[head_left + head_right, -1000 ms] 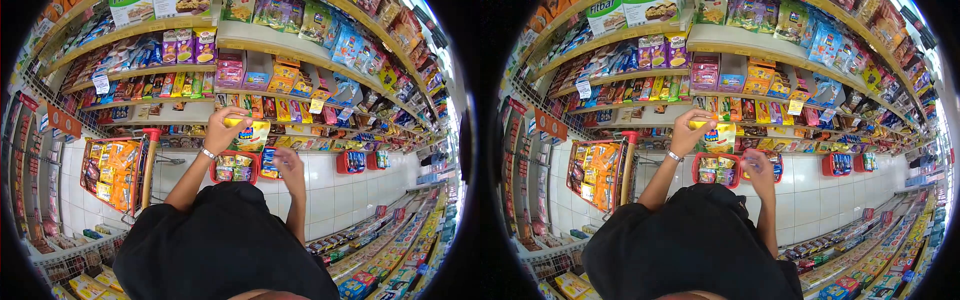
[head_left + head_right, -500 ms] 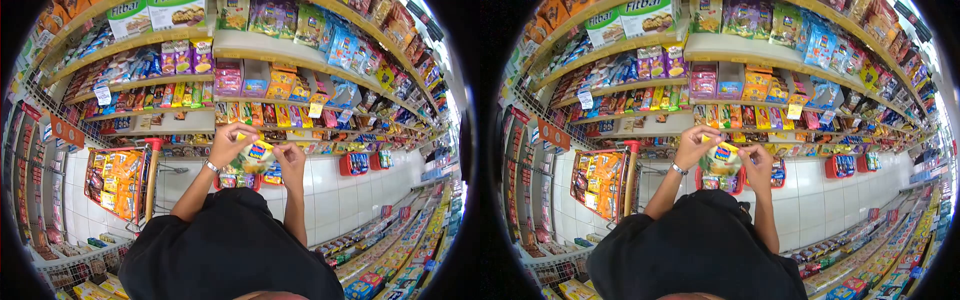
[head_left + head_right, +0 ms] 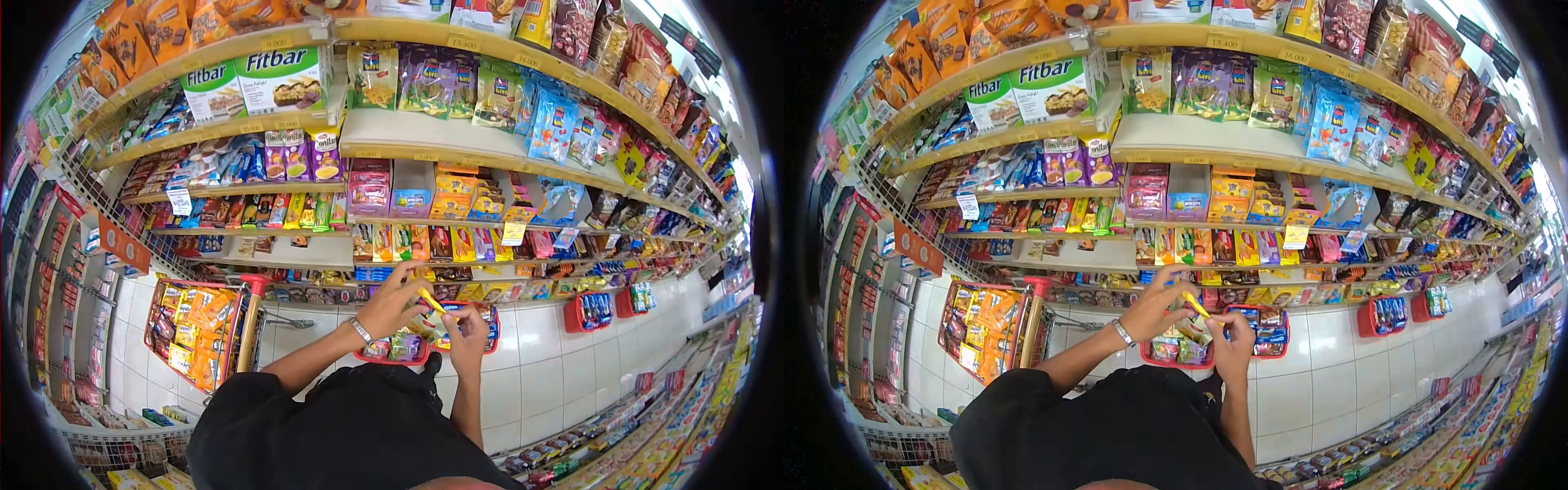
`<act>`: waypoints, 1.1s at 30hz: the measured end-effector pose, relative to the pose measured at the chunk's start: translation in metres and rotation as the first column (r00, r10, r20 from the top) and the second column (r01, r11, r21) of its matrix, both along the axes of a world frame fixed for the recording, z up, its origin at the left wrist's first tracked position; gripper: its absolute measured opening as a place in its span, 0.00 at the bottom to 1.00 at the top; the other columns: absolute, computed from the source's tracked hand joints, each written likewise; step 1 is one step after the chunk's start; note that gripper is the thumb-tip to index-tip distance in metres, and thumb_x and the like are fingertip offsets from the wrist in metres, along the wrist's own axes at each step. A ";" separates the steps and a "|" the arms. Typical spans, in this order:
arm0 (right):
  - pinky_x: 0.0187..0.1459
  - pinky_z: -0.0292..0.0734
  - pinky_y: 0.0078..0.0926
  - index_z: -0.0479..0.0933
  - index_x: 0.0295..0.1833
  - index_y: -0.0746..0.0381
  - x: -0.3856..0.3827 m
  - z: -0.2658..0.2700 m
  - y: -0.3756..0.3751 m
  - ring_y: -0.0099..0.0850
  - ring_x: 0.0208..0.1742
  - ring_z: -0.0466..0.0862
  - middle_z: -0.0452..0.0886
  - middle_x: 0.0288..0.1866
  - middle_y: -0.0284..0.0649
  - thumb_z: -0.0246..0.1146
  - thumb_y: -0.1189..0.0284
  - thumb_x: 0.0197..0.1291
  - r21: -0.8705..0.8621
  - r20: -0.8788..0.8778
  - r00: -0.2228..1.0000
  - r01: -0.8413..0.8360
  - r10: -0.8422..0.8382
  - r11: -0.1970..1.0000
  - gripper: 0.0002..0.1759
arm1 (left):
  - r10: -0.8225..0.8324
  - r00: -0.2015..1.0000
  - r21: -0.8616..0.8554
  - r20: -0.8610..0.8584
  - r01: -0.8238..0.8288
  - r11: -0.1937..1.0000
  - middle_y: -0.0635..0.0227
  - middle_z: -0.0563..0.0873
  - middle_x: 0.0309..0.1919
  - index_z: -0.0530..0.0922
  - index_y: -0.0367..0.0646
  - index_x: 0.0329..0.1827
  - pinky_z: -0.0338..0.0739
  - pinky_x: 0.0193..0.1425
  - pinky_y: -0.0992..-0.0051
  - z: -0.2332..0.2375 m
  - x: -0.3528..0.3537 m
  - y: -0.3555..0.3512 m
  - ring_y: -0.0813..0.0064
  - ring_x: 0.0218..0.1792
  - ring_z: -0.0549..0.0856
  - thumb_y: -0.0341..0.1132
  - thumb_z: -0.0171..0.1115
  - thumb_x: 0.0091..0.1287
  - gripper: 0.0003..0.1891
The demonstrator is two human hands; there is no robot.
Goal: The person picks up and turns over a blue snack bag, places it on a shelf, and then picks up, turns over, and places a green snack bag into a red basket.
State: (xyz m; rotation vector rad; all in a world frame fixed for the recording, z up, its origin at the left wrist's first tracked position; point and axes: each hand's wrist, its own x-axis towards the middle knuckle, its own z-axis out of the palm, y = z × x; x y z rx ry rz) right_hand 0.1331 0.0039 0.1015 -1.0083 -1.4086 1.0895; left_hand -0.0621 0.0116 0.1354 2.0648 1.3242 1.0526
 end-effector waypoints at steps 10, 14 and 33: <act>0.42 0.71 0.19 0.75 0.37 0.68 0.040 0.013 0.035 0.22 0.38 0.76 0.76 0.36 0.37 0.65 0.83 0.59 -0.056 -0.234 0.972 0.006 -0.019 0.998 0.05 | 0.011 0.978 -0.199 0.211 0.032 0.979 0.50 0.65 0.66 0.45 0.41 0.78 0.64 0.71 0.61 -0.045 0.077 0.014 0.54 0.67 0.69 0.42 0.81 0.47 0.61; 0.44 0.72 0.20 0.75 0.37 0.67 0.062 0.026 0.062 0.24 0.39 0.77 0.76 0.37 0.38 0.65 0.83 0.59 0.073 -0.263 0.962 -0.053 0.071 0.996 0.04 | 0.020 0.970 -0.114 0.242 0.008 0.993 0.53 0.69 0.58 0.50 0.40 0.77 0.68 0.66 0.62 -0.041 0.097 0.048 0.57 0.60 0.73 0.40 0.80 0.49 0.56; 0.60 0.74 0.30 0.70 0.56 0.66 0.150 0.058 0.178 0.32 0.56 0.79 0.78 0.52 0.42 0.65 0.82 0.60 0.126 -0.319 0.823 -0.454 0.470 0.882 0.19 | 0.326 0.796 0.244 0.510 -0.497 0.832 0.49 0.74 0.60 0.44 0.42 0.74 0.78 0.59 0.65 0.120 0.035 0.187 0.59 0.57 0.80 0.28 0.74 0.56 0.51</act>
